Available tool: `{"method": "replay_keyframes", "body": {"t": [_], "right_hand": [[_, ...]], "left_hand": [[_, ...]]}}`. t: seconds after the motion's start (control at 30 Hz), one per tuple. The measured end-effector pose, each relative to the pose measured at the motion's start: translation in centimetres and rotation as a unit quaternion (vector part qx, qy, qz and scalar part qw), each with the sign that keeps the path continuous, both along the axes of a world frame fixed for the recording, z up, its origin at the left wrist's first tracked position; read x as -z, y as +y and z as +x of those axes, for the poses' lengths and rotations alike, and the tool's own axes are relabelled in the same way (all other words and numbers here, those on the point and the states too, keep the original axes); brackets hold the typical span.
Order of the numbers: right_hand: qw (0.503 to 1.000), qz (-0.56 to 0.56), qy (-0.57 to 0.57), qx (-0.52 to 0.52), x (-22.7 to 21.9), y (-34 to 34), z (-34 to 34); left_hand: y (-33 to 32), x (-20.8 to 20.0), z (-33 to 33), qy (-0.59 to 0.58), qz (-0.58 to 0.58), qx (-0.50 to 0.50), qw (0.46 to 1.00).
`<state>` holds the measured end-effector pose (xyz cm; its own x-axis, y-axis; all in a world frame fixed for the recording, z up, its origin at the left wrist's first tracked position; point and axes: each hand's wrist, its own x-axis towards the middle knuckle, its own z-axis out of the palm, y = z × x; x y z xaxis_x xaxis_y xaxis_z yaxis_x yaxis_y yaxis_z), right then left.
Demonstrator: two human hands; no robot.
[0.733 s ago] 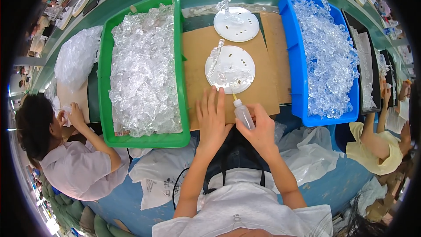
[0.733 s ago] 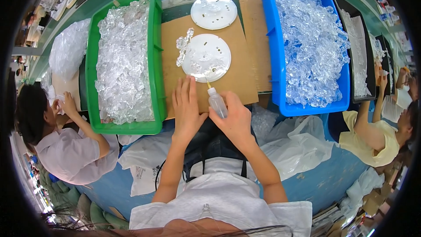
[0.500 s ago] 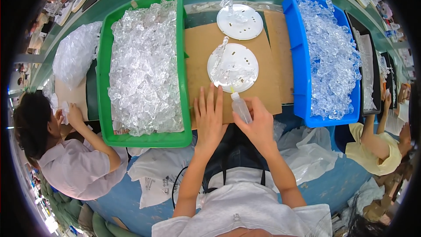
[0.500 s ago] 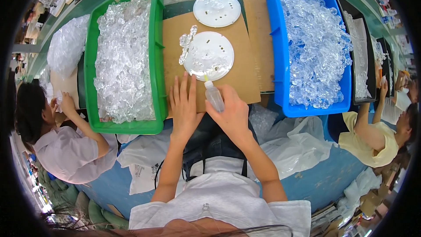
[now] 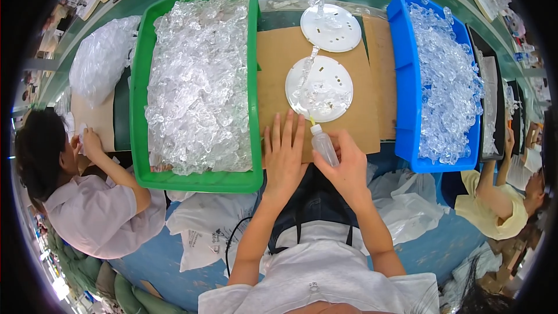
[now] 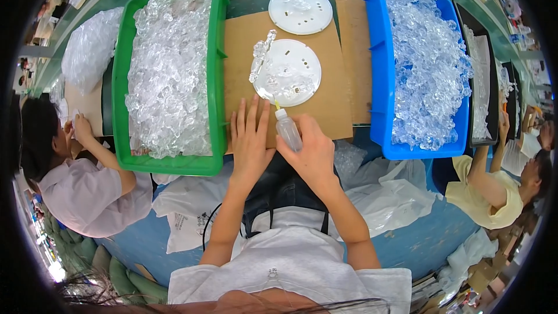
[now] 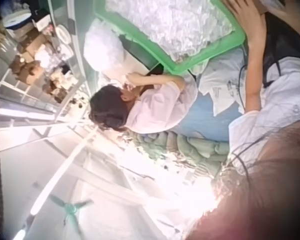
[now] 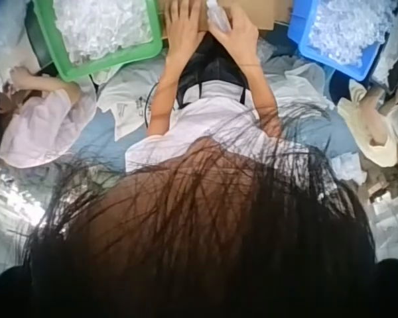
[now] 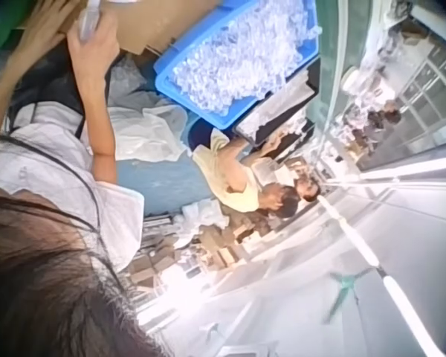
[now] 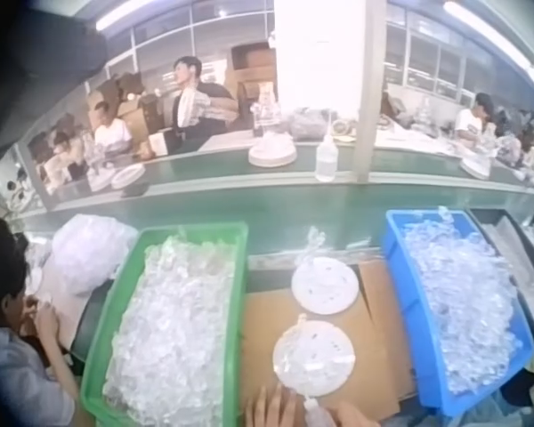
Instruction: Gluing decorative plastic crystals onto a white circular base plate on an assembly line.
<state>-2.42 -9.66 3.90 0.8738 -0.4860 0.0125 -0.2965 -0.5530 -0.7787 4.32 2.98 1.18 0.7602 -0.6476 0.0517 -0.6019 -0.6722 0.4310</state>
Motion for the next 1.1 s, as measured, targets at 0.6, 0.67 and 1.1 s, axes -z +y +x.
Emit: {"method": "replay_keyframes", "body": {"t": [0.6,0.67,1.1], "right_hand": [[1.0,-0.002,0.016,-0.01,-0.1,1.1,0.9],[1.0,0.0,0.012,-0.009,-0.2,1.1,1.0],[0.999,0.038,0.01,0.014,-0.3,-0.1,-0.2]], "left_hand": [[0.4,0.7,-0.1,-0.033,-0.008,-0.003,0.999],[0.4,0.6,-0.1,-0.037,-0.006,-0.003,0.999],[0.3,-0.4,-0.2,-0.025,0.001,0.004,1.0]]}}
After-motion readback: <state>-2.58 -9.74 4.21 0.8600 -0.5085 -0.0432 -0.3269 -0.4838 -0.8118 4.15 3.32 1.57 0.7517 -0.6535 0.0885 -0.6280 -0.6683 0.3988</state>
